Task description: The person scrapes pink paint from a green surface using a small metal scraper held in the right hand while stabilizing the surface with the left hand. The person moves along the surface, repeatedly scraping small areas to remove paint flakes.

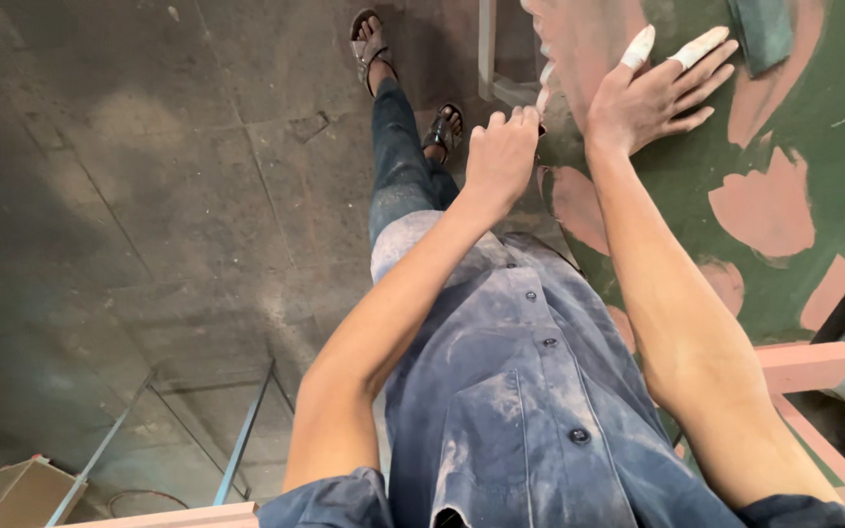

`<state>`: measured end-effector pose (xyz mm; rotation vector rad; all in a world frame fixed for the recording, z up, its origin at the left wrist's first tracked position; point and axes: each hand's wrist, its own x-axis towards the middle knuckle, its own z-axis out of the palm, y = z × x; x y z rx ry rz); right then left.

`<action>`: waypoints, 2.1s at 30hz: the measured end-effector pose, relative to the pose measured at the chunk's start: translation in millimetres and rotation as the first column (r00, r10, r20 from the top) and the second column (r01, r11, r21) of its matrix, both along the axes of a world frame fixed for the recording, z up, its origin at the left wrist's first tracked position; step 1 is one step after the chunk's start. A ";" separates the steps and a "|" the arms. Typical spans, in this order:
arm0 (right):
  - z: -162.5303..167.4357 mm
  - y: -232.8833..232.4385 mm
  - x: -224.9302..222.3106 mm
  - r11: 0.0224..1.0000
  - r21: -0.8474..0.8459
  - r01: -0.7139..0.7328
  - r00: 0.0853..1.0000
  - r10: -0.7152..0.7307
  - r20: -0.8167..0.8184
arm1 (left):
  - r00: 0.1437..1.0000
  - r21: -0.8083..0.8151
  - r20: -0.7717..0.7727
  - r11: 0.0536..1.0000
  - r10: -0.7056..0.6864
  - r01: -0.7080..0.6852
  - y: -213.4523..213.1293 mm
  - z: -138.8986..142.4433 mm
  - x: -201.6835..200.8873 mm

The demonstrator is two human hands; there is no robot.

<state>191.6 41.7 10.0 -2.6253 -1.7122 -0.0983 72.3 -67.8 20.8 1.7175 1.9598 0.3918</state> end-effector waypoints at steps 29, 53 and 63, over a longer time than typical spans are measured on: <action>8.7 -3.8 -5.0 1.000 -0.019 -0.012 0.994 0.010 -0.105 | 0.941 0.259 0.337 0.964 -0.036 -0.056 -20.1 43.4 -48.1; 1.5 -5.3 -10.9 1.000 -0.027 -0.003 0.998 0.002 -0.055 | 0.914 -0.170 0.400 0.985 0.069 0.000 -16.2 26.4 -25.1; 1.5 -6.2 -11.2 1.000 -0.025 -0.012 0.999 0.011 -0.039 | 0.895 -0.188 0.437 0.982 0.085 -0.002 -19.8 26.7 -22.1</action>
